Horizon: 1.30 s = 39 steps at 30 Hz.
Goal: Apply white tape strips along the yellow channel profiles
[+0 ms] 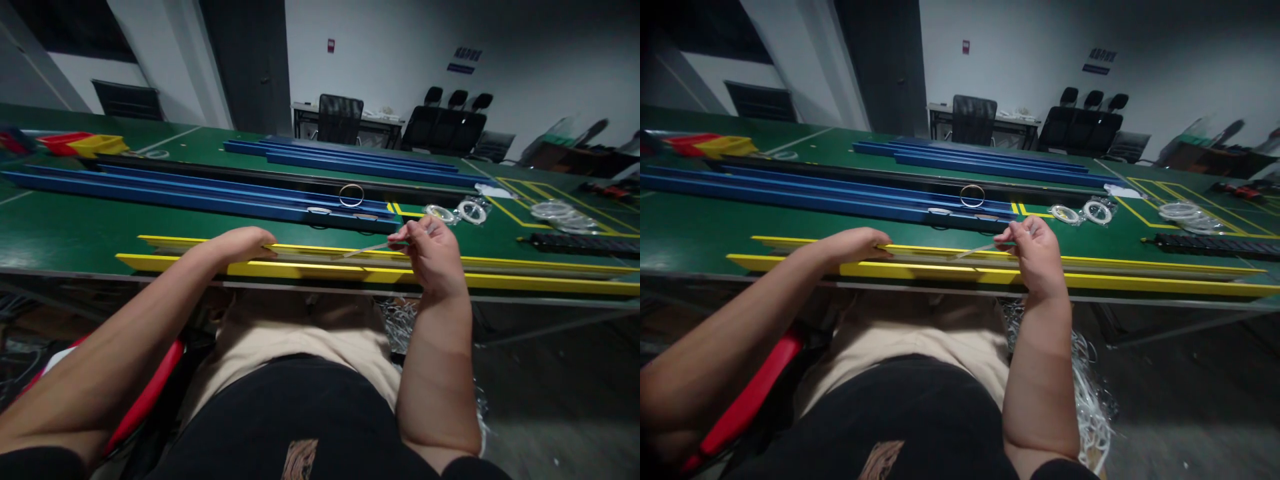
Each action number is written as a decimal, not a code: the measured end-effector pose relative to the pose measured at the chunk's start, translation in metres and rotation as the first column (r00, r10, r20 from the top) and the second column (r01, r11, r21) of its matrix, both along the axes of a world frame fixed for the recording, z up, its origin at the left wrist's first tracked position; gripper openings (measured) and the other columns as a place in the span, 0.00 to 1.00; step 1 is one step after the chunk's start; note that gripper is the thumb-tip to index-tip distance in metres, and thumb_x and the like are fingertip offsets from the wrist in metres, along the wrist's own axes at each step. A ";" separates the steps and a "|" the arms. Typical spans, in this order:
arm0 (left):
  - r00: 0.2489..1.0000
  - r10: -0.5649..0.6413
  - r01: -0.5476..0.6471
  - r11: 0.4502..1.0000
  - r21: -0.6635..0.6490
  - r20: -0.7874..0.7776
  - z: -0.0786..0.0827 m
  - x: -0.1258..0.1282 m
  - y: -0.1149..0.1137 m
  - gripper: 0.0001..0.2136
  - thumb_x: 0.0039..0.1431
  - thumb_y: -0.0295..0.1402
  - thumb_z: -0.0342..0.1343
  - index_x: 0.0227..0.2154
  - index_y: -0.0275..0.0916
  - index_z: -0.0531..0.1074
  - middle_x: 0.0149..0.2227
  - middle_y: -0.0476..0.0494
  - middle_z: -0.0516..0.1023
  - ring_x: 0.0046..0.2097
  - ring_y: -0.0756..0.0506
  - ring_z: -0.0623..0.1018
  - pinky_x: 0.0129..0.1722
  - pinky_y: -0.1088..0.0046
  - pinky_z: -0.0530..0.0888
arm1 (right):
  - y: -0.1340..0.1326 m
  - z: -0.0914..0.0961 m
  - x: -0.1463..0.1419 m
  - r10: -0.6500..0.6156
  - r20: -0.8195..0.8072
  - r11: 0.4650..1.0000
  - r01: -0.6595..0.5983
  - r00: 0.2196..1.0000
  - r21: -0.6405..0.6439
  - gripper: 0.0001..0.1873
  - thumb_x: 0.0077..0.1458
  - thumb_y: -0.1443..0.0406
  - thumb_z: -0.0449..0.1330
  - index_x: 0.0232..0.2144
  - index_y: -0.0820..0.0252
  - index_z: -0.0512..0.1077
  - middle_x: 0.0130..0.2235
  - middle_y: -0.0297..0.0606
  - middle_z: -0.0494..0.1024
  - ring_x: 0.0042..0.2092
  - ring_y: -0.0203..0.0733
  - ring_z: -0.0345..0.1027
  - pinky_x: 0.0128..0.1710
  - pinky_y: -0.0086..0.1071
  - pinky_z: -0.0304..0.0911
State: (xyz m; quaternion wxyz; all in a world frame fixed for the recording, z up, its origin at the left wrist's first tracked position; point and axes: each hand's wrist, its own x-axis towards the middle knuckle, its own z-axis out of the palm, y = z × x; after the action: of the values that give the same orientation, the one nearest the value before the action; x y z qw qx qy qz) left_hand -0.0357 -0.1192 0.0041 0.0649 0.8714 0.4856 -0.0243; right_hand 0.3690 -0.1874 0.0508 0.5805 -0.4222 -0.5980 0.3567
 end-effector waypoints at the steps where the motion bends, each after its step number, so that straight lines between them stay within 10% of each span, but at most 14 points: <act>1: 1.000 0.001 -0.001 1.000 0.007 -0.007 0.000 -0.003 0.000 0.16 0.59 0.49 0.53 0.29 0.43 0.74 0.32 0.44 0.79 0.32 0.45 0.74 0.31 0.71 0.62 | 0.001 0.000 0.003 -0.072 0.033 0.997 0.071 0.997 0.011 0.18 0.61 0.48 0.58 0.33 0.52 0.57 0.28 0.30 0.71 0.31 0.39 0.71 0.35 0.34 0.70; 5: 0.999 0.013 -0.013 1.000 0.001 -0.042 0.008 0.003 -0.003 0.15 0.58 0.49 0.53 0.29 0.42 0.74 0.32 0.44 0.80 0.31 0.45 0.73 0.30 0.71 0.62 | 0.004 -0.003 0.010 -0.200 0.489 0.977 0.208 0.849 0.039 0.18 0.58 0.48 0.62 0.40 0.52 0.70 0.26 0.30 0.70 0.27 0.38 0.64 0.29 0.32 0.61; 11: 1.000 -0.005 0.008 0.995 -0.104 0.029 0.021 0.039 -0.007 0.18 0.58 0.49 0.53 0.42 0.42 0.77 0.43 0.43 0.83 0.39 0.44 0.78 0.34 0.74 0.67 | 0.005 -0.018 -0.004 0.258 0.826 0.955 0.000 0.501 -0.298 0.11 0.54 0.55 0.66 0.33 0.54 0.80 0.31 0.36 0.80 0.31 0.41 0.69 0.30 0.33 0.57; 21: 0.993 -0.116 0.116 0.993 -0.007 -0.027 0.023 0.150 -0.004 0.19 0.60 0.51 0.53 0.42 0.42 0.77 0.42 0.40 0.83 0.38 0.42 0.80 0.29 0.71 0.65 | 0.004 0.002 0.003 -0.118 0.773 0.993 0.068 0.623 0.096 0.10 0.59 0.64 0.54 0.25 0.57 0.67 0.32 0.37 0.72 0.36 0.41 0.65 0.37 0.34 0.57; 30: 0.991 -0.134 0.136 0.987 0.085 -0.021 0.010 0.156 -0.003 0.15 0.62 0.46 0.53 0.39 0.43 0.77 0.43 0.41 0.83 0.41 0.42 0.81 0.31 0.71 0.65 | 0.010 -0.011 0.015 0.036 0.234 0.992 -0.005 0.971 -0.129 0.16 0.59 0.51 0.61 0.34 0.54 0.62 0.35 0.35 0.79 0.38 0.42 0.75 0.39 0.35 0.67; 34: 0.987 -0.162 0.164 0.980 0.112 -0.023 0.006 0.137 0.002 0.15 0.63 0.47 0.52 0.35 0.43 0.77 0.41 0.42 0.82 0.40 0.43 0.79 0.32 0.72 0.65 | 0.012 -0.012 0.021 -0.017 0.354 0.990 0.065 0.935 -0.125 0.16 0.58 0.51 0.61 0.40 0.52 0.64 0.27 0.29 0.73 0.28 0.39 0.71 0.30 0.32 0.64; 39: 0.985 -0.171 0.170 0.984 0.050 0.011 0.002 0.082 0.009 0.15 0.62 0.48 0.53 0.32 0.41 0.75 0.35 0.43 0.81 0.36 0.45 0.77 0.32 0.73 0.64 | 0.008 -0.006 0.020 -0.011 0.703 0.990 0.109 0.711 -0.094 0.13 0.59 0.54 0.60 0.42 0.53 0.75 0.27 0.31 0.71 0.27 0.37 0.64 0.28 0.32 0.57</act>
State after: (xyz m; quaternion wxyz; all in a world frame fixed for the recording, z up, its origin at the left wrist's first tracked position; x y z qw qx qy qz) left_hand 0.0463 -0.1106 0.0056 0.0449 0.9113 0.4092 -0.0114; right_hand 0.3887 -0.1799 0.0447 0.2935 -0.5814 -0.7349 0.1889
